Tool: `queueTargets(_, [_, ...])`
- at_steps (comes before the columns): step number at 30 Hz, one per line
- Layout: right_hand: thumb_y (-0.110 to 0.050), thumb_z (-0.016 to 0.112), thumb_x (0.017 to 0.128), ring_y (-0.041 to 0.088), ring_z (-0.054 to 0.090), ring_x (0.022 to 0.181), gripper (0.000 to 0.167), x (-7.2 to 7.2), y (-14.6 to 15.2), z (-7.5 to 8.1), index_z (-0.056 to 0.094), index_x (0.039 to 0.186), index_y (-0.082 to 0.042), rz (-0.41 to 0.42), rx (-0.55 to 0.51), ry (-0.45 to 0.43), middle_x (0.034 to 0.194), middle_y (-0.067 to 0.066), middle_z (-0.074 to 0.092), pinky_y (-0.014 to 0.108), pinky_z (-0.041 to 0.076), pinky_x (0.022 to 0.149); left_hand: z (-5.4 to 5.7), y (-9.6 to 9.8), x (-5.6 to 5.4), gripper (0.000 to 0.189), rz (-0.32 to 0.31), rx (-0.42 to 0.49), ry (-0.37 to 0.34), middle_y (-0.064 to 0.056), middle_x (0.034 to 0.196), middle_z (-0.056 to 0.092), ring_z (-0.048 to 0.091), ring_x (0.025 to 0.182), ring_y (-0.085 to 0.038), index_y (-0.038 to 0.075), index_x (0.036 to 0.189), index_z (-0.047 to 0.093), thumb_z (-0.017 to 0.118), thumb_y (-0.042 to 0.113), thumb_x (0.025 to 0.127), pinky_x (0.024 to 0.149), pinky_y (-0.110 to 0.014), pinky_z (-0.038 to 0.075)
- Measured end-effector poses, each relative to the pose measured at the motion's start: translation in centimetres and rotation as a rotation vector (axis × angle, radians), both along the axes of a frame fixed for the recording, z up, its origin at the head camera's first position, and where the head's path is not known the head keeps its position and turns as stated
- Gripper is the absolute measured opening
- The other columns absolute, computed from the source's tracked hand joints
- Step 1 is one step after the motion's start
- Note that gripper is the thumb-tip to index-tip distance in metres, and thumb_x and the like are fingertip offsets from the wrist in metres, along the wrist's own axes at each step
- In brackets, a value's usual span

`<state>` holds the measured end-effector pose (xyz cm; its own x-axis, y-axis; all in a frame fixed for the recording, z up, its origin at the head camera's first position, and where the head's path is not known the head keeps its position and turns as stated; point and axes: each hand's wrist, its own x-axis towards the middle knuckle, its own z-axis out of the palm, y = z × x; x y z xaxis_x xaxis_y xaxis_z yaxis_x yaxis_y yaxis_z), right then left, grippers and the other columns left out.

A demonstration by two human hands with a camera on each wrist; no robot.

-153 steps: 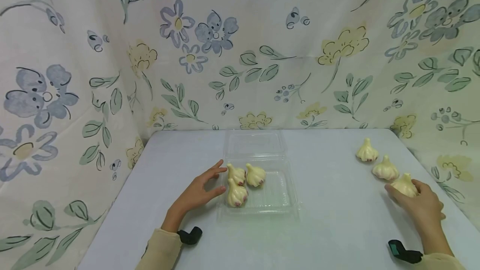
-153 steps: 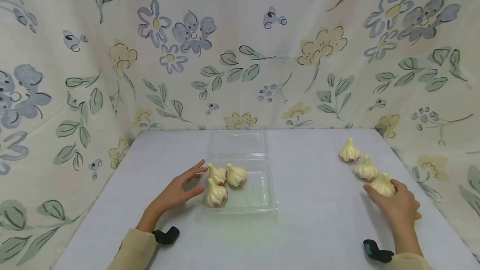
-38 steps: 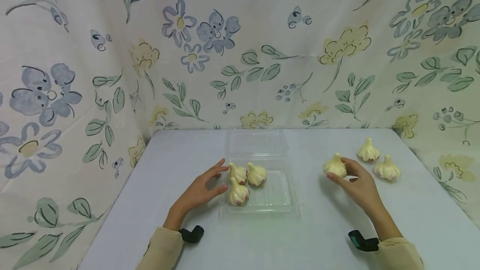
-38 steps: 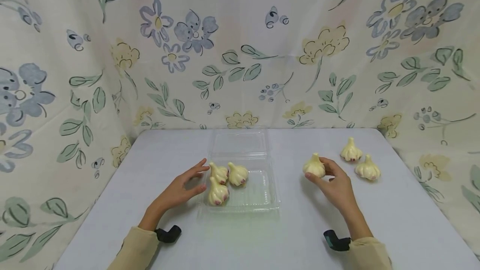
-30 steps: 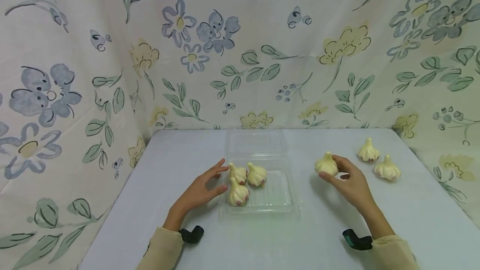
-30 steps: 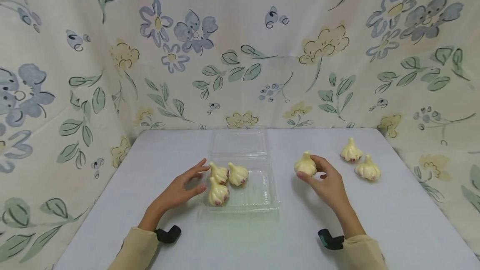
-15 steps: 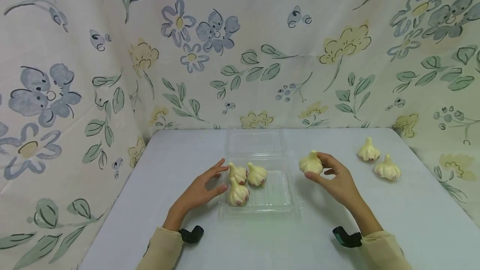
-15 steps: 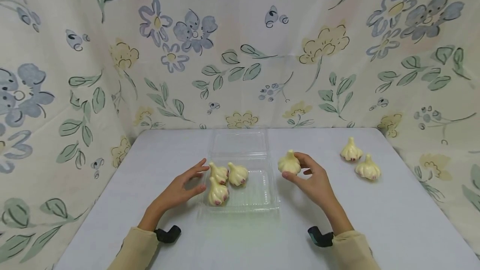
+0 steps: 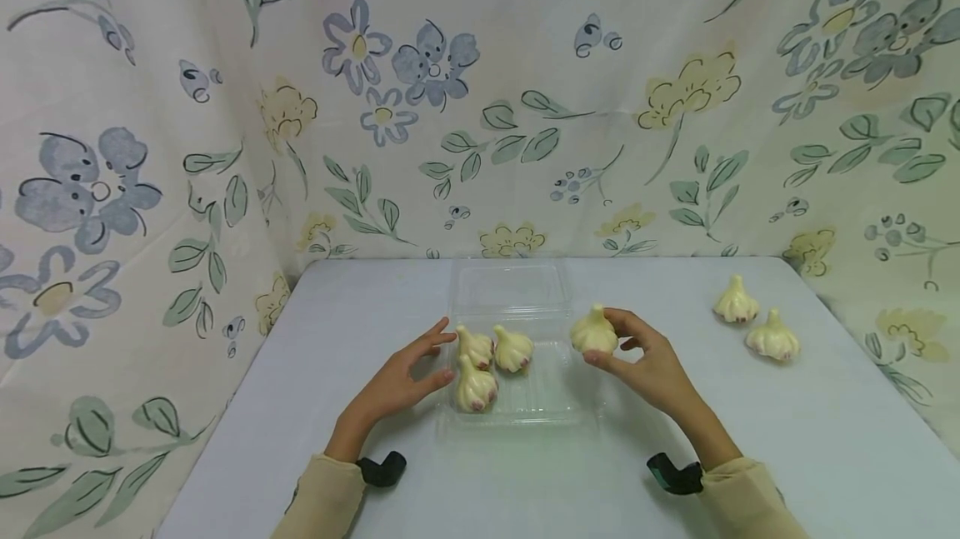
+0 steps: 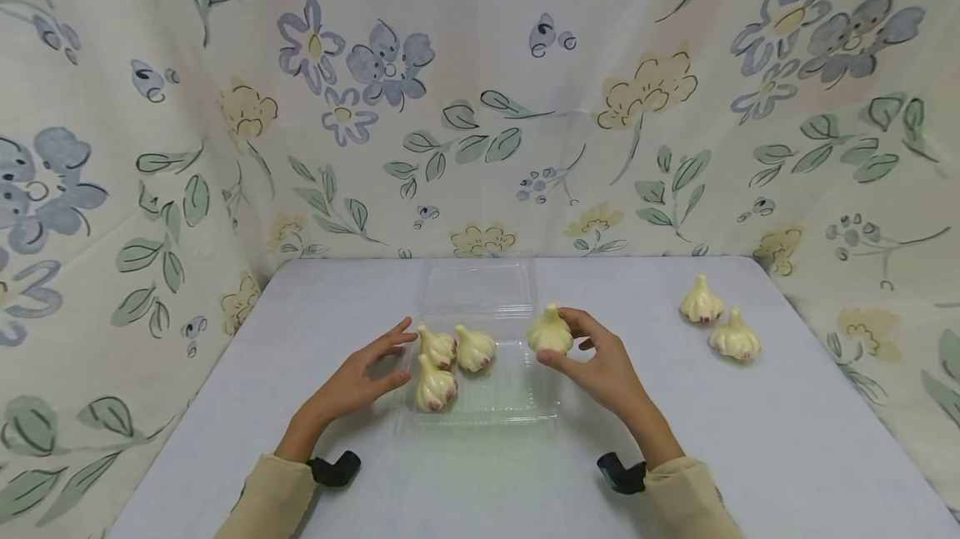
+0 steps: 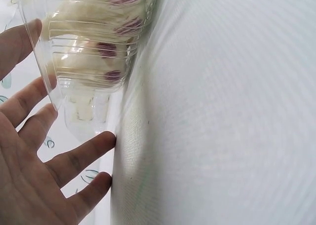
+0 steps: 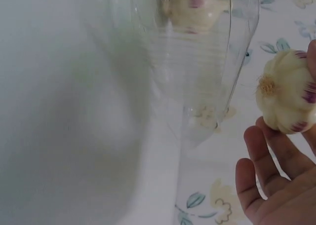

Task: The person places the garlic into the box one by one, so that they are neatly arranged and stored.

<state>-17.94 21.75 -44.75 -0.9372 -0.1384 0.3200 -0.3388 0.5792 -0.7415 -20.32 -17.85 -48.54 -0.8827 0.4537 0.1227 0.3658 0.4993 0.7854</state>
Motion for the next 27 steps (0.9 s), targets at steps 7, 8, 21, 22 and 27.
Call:
queueTargets(7, [-0.032,0.086,0.084,0.007,0.058,0.100,0.061,0.2,-1.3,0.1,0.059,0.138,-0.021,0.038,0.000,-0.007,0.114,-0.001,0.071,0.039,0.051,0.088,0.0,0.0,0.0,0.057,0.002,-0.017,0.012,0.006,0.170,0.024,0.053,0.139,-0.036,0.027,0.151,0.048,0.068,0.038,0.098,0.113,-0.067,0.036])
queueTargets(8, [-0.032,0.086,0.084,0.007,0.059,0.100,0.061,0.2,-1.4,0.1,0.059,0.138,-0.021,0.046,-0.001,-0.006,0.114,-0.002,0.071,0.039,0.050,0.088,0.0,0.0,0.0,0.057,0.002,-0.020,0.012,0.006,0.170,0.024,0.053,0.139,-0.036,0.027,0.151,0.048,0.068,0.038,0.098,0.113,-0.067,0.036])
queueTargets(21, [-0.034,0.088,0.080,0.014,0.060,0.109,0.064,-0.1,-4.4,-0.1,0.061,0.137,-0.021,0.140,-0.022,-0.036,0.121,-0.003,0.069,0.053,0.047,0.097,0.1,0.1,0.1,0.058,0.007,-0.027,0.007,0.008,0.170,0.024,0.053,0.139,-0.034,0.027,0.151,0.048,0.069,0.038,0.098,0.115,-0.065,0.035])
queueTargets(22, [-0.034,0.088,0.079,0.015,0.060,0.110,0.065,-0.1,-4.6,-0.1,0.061,0.136,-0.020,0.150,-0.023,-0.037,0.123,-0.003,0.069,0.055,0.047,0.098,0.1,0.1,0.0,0.058,0.005,-0.026,0.008,0.008,0.170,0.024,0.053,0.139,-0.034,0.027,0.151,0.048,0.069,0.038,0.098,0.115,-0.065,0.035])
queueTargets(27, [-0.035,0.090,0.077,0.015,0.061,0.108,0.065,0.0,-5.4,-0.3,0.064,0.135,-0.020,0.200,-0.009,-0.028,0.121,-0.004,0.071,0.056,0.048,0.097,0.1,0.1,0.0,0.060,0.006,-0.021,-0.004,0.010,0.170,0.024,0.053,0.140,-0.033,0.028,0.151,0.048,0.070,0.041,0.097,0.116,-0.064,0.035])
